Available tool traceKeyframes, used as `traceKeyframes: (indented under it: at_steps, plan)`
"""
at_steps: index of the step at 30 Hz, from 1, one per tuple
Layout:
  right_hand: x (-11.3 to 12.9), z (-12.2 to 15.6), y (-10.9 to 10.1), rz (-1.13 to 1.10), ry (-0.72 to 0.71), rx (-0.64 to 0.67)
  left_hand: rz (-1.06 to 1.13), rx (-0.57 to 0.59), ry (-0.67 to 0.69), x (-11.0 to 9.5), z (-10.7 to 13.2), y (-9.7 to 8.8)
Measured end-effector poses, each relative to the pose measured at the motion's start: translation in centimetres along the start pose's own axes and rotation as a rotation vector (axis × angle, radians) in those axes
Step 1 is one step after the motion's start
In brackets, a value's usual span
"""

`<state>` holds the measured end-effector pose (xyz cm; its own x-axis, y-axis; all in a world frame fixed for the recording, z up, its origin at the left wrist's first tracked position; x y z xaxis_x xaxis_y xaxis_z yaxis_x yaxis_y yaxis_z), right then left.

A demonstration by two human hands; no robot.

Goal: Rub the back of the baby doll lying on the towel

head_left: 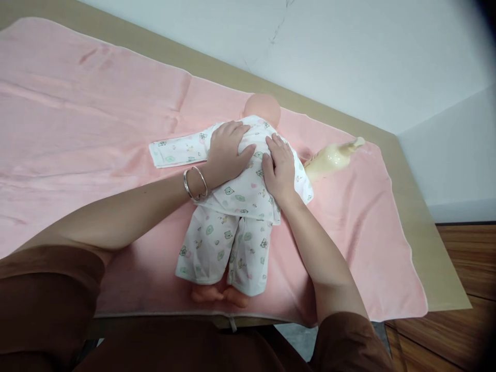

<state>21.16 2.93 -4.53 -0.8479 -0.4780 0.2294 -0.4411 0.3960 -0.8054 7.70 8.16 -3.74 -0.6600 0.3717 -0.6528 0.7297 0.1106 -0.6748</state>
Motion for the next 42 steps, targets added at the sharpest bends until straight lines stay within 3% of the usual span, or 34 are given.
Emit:
traceKeyframes:
  at_steps: [17,27,33,42]
  plan:
    - [-0.2,-0.1,0.5,0.008,0.004,0.033,0.013,-0.009,0.024,0.3,-0.2,0.0]
    - [-1.1,0.1,1.1,-0.110,-0.052,-0.056,0.119,0.010,0.022,1.4,-0.8,0.7]
    - [-0.7,0.0,0.8,-0.014,-0.022,-0.011,0.082,-0.052,0.043,1.1,-0.6,0.2]
    - [0.2,-0.6,0.5,0.034,0.058,0.080,0.066,-0.007,0.049,1.6,-0.9,0.6]
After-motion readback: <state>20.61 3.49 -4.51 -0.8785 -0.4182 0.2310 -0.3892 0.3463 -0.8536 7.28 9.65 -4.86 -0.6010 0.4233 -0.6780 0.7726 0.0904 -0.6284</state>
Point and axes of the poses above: each hand's wrist, its own z-axis away from the middle knuckle, its own y-axis out of the palm, x = y × z, the point moved 10 cm from there along -z, towards the middle knuckle, and after that the axes turned 15 degrees about -y, right-handed, at the moved point
